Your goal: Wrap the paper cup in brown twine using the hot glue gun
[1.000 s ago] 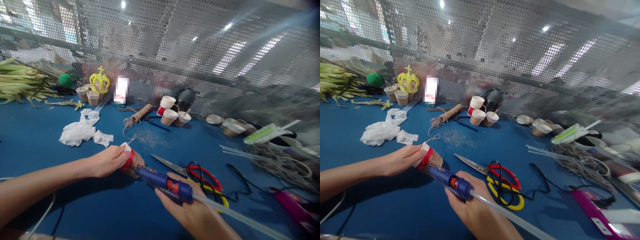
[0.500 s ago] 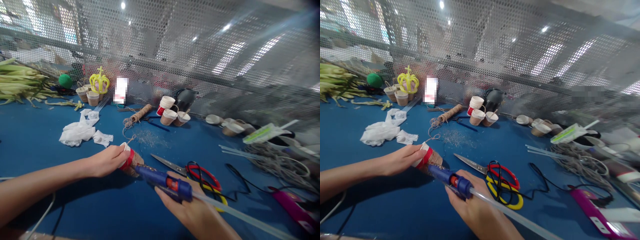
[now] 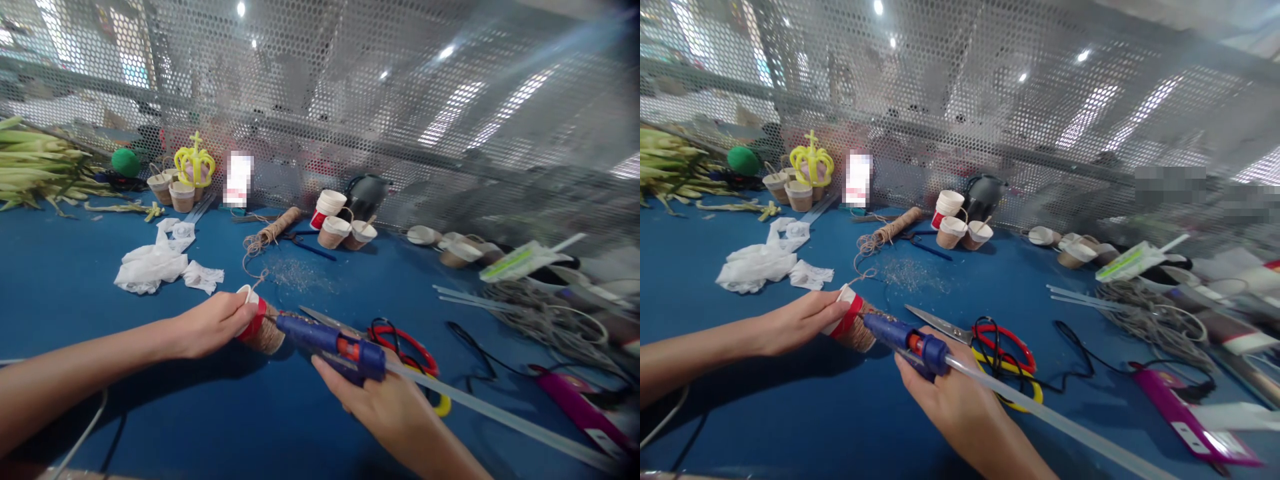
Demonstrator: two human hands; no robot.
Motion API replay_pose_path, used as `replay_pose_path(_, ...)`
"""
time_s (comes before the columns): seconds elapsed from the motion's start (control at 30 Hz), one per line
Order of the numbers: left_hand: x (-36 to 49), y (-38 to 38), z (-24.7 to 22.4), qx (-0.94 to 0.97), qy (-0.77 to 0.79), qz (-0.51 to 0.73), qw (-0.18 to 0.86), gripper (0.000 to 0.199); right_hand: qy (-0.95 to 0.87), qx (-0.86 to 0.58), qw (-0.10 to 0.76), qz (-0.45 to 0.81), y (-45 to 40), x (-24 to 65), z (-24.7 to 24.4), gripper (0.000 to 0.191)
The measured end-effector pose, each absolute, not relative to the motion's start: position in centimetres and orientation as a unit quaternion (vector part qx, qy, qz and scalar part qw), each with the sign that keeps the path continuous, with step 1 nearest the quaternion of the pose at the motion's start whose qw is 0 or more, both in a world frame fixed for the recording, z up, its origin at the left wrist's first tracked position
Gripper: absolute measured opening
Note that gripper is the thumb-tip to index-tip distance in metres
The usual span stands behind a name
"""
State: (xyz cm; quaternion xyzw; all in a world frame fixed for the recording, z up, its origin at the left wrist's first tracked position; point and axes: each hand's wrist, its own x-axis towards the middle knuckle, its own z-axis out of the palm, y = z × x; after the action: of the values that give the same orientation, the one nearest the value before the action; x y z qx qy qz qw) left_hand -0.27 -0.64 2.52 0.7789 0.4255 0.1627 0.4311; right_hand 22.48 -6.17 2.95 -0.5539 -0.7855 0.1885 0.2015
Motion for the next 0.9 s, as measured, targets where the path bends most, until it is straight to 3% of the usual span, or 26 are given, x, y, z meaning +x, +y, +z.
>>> replay_pose_path(0.17,-0.3,-0.8,2.7,0.777,0.434,0.158,0.428,0.043,-0.767,-0.574,0.242,0.154,-5.8,21.9,3.2,0.013)
replay_pose_path(0.57,-0.4,-0.8,2.5,0.785,0.428,0.16,0.418,0.042,-0.769,-0.561,0.215,0.218,-5.0,21.5,3.9,0.022)
replay_pose_path(0.9,-0.4,-0.4,2.2,0.771,0.433,0.168,0.437,0.043,-0.77,-0.563,0.245,0.172,-5.9,21.1,4.4,0.012)
